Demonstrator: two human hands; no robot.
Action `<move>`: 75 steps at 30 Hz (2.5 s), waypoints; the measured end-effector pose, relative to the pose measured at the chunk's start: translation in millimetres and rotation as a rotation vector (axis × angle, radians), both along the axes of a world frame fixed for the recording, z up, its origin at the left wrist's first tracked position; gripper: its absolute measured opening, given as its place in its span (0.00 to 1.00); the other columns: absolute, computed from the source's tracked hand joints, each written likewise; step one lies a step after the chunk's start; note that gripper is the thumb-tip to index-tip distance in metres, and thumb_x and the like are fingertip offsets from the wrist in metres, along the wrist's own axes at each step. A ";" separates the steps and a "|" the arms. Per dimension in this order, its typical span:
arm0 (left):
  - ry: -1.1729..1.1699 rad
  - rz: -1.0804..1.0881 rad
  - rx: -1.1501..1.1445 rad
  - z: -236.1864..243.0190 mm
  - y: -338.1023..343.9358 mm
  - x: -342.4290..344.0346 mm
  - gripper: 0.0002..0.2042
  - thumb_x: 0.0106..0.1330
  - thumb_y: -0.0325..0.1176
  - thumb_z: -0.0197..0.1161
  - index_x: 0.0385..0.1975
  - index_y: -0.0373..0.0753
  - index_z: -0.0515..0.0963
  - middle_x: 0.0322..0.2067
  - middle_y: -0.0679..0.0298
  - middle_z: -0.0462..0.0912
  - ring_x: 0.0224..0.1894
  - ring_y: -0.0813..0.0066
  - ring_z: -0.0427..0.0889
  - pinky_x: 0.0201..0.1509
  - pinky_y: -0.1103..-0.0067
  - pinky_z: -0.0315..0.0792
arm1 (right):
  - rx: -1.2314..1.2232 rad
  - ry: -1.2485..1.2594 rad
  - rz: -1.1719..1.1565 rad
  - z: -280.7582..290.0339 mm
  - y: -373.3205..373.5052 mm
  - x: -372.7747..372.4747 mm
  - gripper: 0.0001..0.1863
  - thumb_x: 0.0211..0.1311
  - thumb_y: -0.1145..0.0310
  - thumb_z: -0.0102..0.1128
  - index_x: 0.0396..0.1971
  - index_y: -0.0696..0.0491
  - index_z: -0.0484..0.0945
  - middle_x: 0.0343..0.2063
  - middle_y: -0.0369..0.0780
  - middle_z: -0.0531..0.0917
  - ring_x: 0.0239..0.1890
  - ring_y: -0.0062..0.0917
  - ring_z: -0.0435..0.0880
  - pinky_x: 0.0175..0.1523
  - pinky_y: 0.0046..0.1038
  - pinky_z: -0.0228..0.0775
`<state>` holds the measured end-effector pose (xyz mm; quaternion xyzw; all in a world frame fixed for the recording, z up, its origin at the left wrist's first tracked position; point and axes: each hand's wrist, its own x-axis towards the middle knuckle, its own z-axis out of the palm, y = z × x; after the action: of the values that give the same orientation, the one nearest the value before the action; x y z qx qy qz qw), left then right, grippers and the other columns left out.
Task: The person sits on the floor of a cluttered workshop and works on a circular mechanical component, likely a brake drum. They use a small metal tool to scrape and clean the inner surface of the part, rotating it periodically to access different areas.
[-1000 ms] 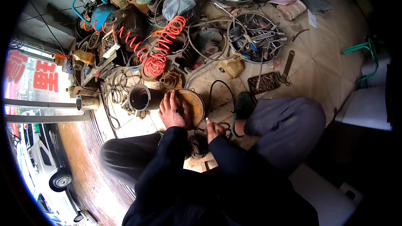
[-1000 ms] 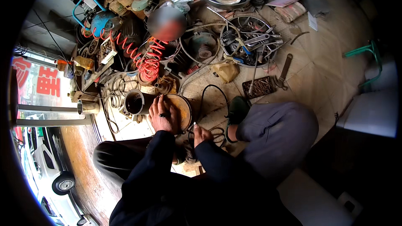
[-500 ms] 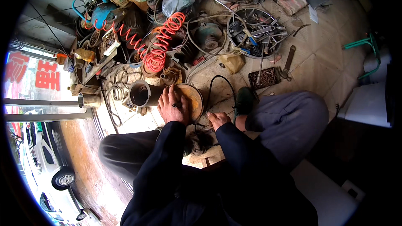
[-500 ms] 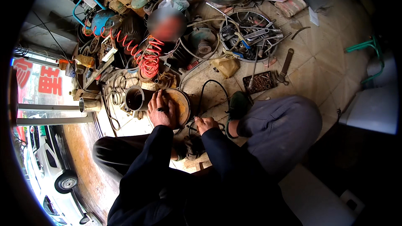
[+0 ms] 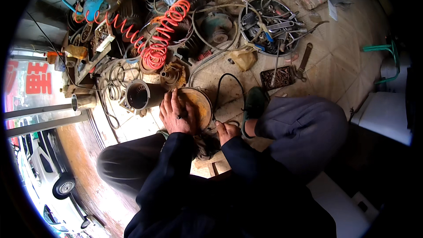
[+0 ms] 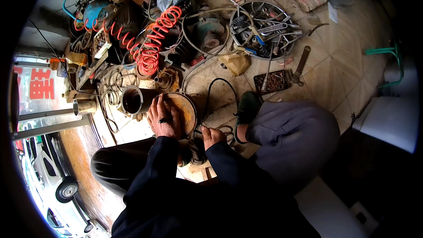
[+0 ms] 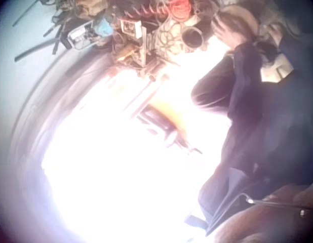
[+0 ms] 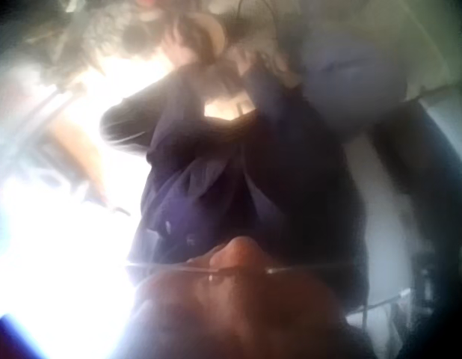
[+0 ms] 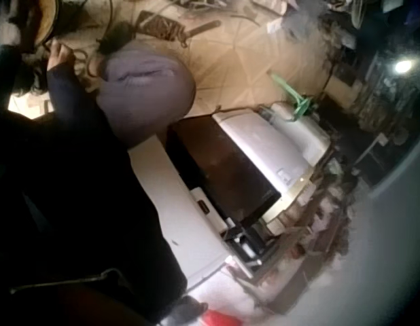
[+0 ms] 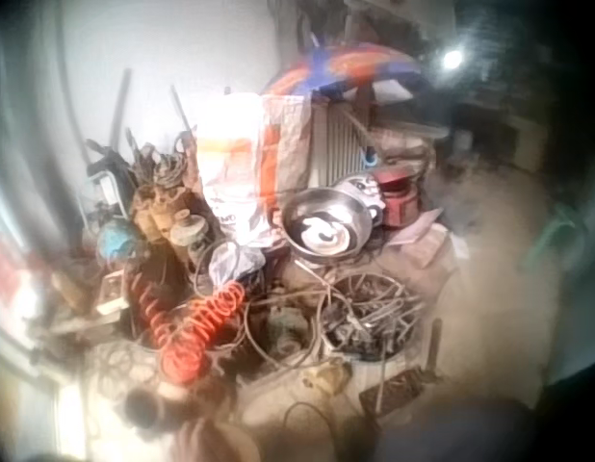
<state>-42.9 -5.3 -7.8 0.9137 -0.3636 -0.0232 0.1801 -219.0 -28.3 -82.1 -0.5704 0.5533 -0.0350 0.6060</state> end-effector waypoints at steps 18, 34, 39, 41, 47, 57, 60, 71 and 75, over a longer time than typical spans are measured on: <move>0.008 -0.029 -0.025 1.3 5.0 5.0 0.33 0.63 0.48 0.61 0.69 0.44 0.66 0.67 0.49 0.67 0.68 0.47 0.64 0.72 0.56 0.56 | 0.094 -0.181 -0.364 -18.6 35.4 29.5 0.24 0.71 0.50 0.54 0.28 0.58 0.82 0.22 0.44 0.82 0.27 0.29 0.80 0.39 0.36 0.71; 0.198 0.273 -0.091 21.7 10.4 -22.3 0.45 0.59 0.58 0.66 0.70 0.33 0.59 0.69 0.43 0.61 0.70 0.41 0.60 0.73 0.58 0.57 | -0.597 -0.028 0.436 75.3 -129.8 99.6 0.25 0.63 0.49 0.65 0.26 0.60 0.79 0.24 0.55 0.80 0.28 0.50 0.81 0.36 0.43 0.71; 0.111 0.264 -0.166 10.7 9.8 -19.2 0.38 0.59 0.50 0.66 0.67 0.35 0.67 0.64 0.45 0.70 0.66 0.41 0.65 0.71 0.58 0.61 | -0.655 -0.123 0.428 57.4 -127.5 99.7 0.28 0.65 0.48 0.64 0.22 0.62 0.77 0.22 0.57 0.78 0.27 0.52 0.79 0.34 0.45 0.69; 0.036 0.218 -0.201 9.0 11.4 -14.1 0.34 0.56 0.44 0.66 0.63 0.36 0.71 0.61 0.46 0.74 0.63 0.42 0.69 0.69 0.58 0.65 | -0.698 -0.111 0.369 59.4 -118.4 94.3 0.29 0.65 0.48 0.63 0.21 0.62 0.76 0.21 0.57 0.77 0.26 0.53 0.78 0.34 0.46 0.68; 0.009 -0.505 -0.216 18.4 15.7 55.1 0.34 0.49 0.46 0.68 0.59 0.39 0.77 0.58 0.52 0.79 0.61 0.47 0.73 0.65 0.58 0.68 | -0.552 -0.017 -0.185 43.7 -27.6 62.0 0.27 0.67 0.47 0.60 0.23 0.60 0.80 0.21 0.55 0.79 0.27 0.54 0.80 0.34 0.48 0.69; -0.048 -0.199 -0.166 -1.1 25.8 25.1 0.32 0.60 0.42 0.63 0.67 0.43 0.69 0.66 0.49 0.69 0.68 0.48 0.66 0.72 0.61 0.60 | -0.322 -0.286 -0.368 -46.2 -26.5 -21.9 0.17 0.69 0.59 0.54 0.27 0.57 0.77 0.25 0.47 0.81 0.28 0.42 0.80 0.36 0.40 0.70; -0.053 -0.145 -0.086 -9.0 15.1 12.8 0.32 0.64 0.46 0.62 0.69 0.45 0.66 0.66 0.51 0.69 0.68 0.50 0.66 0.71 0.61 0.59 | -0.322 -0.369 -0.298 -104.5 -30.2 -43.8 0.16 0.67 0.61 0.53 0.24 0.57 0.76 0.23 0.46 0.80 0.27 0.40 0.79 0.35 0.40 0.69; -0.107 -0.133 -0.022 -30.9 28.6 34.4 0.35 0.61 0.49 0.63 0.70 0.48 0.65 0.65 0.55 0.72 0.63 0.50 0.70 0.67 0.61 0.66 | -0.217 -0.075 0.067 24.5 -28.0 -8.0 0.22 0.67 0.50 0.56 0.28 0.56 0.79 0.28 0.53 0.82 0.34 0.51 0.82 0.40 0.47 0.73; -0.029 -0.137 -0.013 -11.5 22.5 23.4 0.29 0.66 0.41 0.59 0.67 0.41 0.66 0.64 0.51 0.71 0.66 0.47 0.68 0.72 0.60 0.61 | -0.244 -0.093 -0.001 29.8 -33.5 -5.8 0.22 0.67 0.50 0.56 0.27 0.56 0.80 0.26 0.53 0.82 0.34 0.52 0.82 0.40 0.47 0.73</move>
<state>-19.5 17.3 -19.3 0.8857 -0.4281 -0.0197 0.1787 -224.8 -61.8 -52.3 -0.6374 0.5165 -0.1286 0.5571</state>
